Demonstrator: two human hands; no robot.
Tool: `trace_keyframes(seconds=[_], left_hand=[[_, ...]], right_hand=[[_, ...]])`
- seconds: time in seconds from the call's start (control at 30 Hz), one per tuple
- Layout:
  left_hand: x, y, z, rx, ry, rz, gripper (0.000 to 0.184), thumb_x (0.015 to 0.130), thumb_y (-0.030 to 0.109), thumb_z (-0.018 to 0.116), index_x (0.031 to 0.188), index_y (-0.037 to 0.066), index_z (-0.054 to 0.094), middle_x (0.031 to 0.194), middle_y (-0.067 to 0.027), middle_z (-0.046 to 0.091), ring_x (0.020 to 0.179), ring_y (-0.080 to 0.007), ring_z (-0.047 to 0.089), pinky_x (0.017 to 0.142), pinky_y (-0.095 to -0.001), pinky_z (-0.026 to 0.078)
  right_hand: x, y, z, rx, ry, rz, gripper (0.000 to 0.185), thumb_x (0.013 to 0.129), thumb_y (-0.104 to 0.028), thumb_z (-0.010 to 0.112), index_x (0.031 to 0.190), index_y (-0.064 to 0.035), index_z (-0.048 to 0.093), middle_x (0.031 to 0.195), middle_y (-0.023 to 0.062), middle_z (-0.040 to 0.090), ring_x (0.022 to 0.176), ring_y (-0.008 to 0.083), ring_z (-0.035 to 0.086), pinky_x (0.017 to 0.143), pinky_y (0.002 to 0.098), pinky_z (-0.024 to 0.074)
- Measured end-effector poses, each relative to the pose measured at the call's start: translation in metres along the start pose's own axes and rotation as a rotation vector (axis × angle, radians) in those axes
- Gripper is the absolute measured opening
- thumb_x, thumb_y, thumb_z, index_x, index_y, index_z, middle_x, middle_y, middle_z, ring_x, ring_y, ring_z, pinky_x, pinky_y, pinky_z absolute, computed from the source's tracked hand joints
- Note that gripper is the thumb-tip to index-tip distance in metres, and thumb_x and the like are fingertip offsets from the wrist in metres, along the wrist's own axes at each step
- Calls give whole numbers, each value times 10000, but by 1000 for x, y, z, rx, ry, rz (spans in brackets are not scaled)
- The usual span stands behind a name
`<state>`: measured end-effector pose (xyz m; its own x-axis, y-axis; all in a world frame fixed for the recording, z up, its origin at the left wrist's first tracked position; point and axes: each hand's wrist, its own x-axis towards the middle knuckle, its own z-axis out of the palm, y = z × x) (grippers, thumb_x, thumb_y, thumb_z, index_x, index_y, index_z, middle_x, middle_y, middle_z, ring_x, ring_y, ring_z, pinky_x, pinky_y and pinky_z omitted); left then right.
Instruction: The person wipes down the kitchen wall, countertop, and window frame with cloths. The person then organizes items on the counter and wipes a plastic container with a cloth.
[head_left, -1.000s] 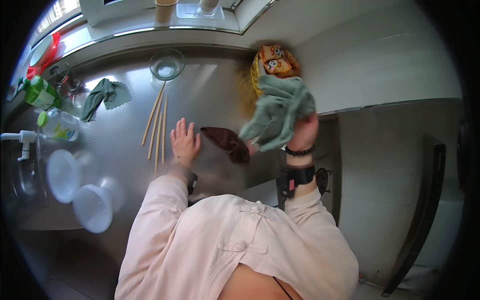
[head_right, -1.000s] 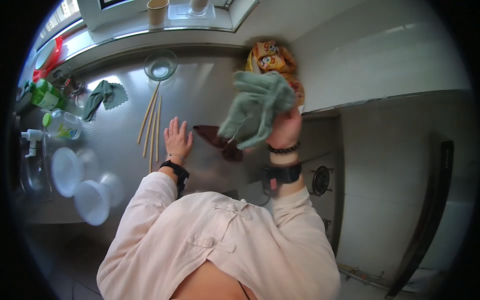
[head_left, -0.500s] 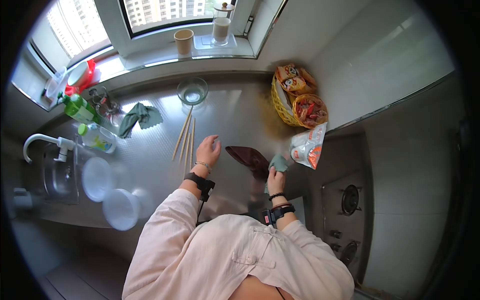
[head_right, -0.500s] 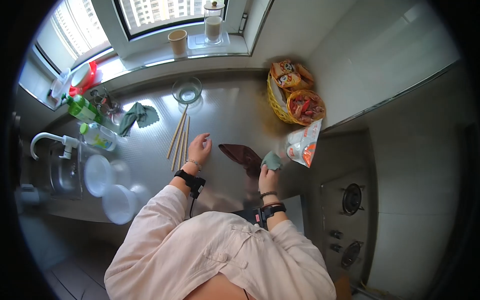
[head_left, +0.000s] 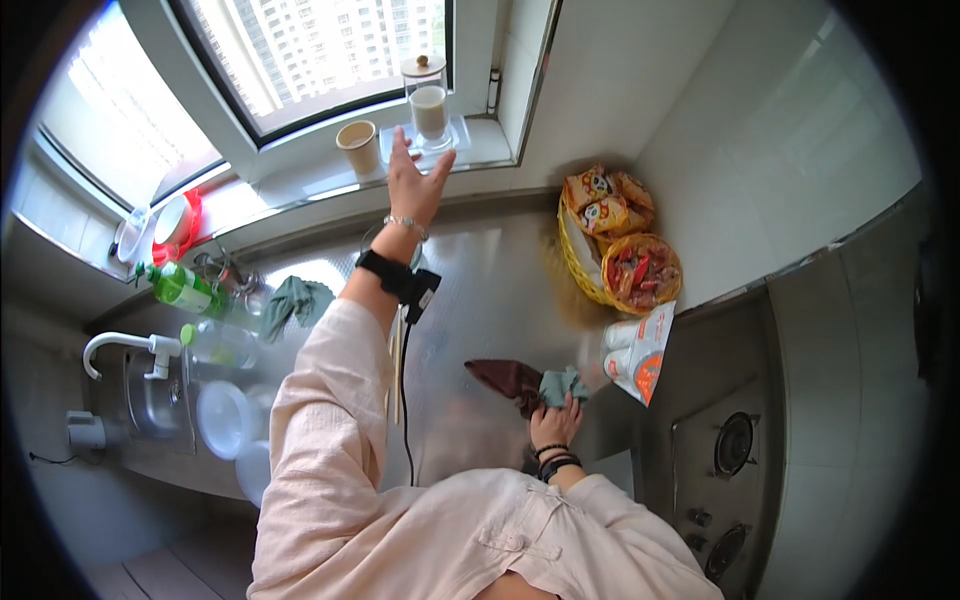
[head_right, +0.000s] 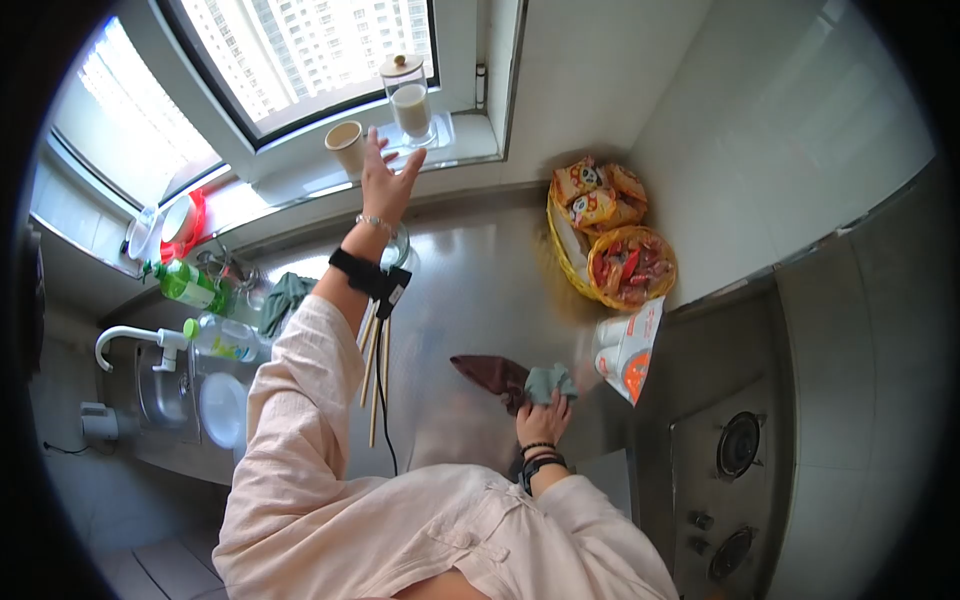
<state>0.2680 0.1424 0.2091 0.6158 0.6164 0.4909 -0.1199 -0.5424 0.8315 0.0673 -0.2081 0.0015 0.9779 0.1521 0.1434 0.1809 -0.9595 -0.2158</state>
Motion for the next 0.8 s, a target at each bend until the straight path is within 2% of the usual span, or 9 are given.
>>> trace_keyframes(seconds=[0.1,0.2,0.33,0.43,0.53,0.57,0.6,0.67,0.8], left_hand=[[52,-4,23,121,100,-71,1056,633,422,750,1330,-89,143,1265,-290,364,1177,-363,388,970,-366,341],[82,-11,38,270,45,-169,1207,588,541,734,1342,-84,28,1334,-314,245,1251,-400,287,1024,-385,290],[101,-26,60,420,11,-112,1266,579,560,728,1360,10,-103,1333,-326,233,1250,-399,292,1031,-372,285],[104,-30,70,334,117,-263,1298,573,480,769,1346,28,-169,1324,-286,275,1220,-384,336,1012,-364,318],[108,-36,72,254,144,-278,1169,562,417,786,1354,-3,36,1241,-281,394,1128,-360,454,962,-345,381],[109,-34,71,214,128,-272,1096,555,394,790,1344,-16,150,1202,-273,444,1088,-344,498,933,-340,411],[108,-33,70,215,127,-272,1096,555,394,790,1344,-16,150,1202,-273,444,1088,-344,498,933,-340,411],[103,-27,69,178,148,-225,904,543,366,790,1226,-29,348,1106,-235,527,1000,-309,562,871,-336,455],[85,2,48,58,181,-37,825,552,371,795,1160,-16,396,1043,-192,562,950,-263,584,828,-327,473]], right_hand=[[3,-1,-3,-10,-45,12,304,715,-287,552,823,-17,640,1164,191,498,1088,365,419,924,493,293],[2,2,-1,-7,-25,-7,300,701,-287,557,816,-21,635,1151,197,501,1079,374,420,911,512,295],[7,3,0,-8,-25,-33,374,684,-277,564,990,-64,569,1142,180,494,1056,369,425,888,518,305],[4,4,-2,-16,-53,-42,420,682,-273,564,1056,-83,537,1159,168,482,1055,357,423,883,509,310],[5,4,0,-2,-48,-39,405,681,-276,566,1034,-77,550,1166,167,479,1056,359,422,887,507,307],[6,3,-1,39,-50,-22,334,700,-279,548,916,-28,589,1157,199,488,1067,383,419,902,518,295],[5,3,-2,81,-54,-4,329,719,-283,531,799,21,628,1147,230,498,1078,407,416,916,529,282],[6,2,-4,91,-68,8,331,719,-284,531,802,21,630,1147,232,499,1080,409,416,919,529,281],[5,2,-2,94,-63,12,341,723,-290,528,799,25,633,1154,233,499,1093,414,413,932,521,273]])
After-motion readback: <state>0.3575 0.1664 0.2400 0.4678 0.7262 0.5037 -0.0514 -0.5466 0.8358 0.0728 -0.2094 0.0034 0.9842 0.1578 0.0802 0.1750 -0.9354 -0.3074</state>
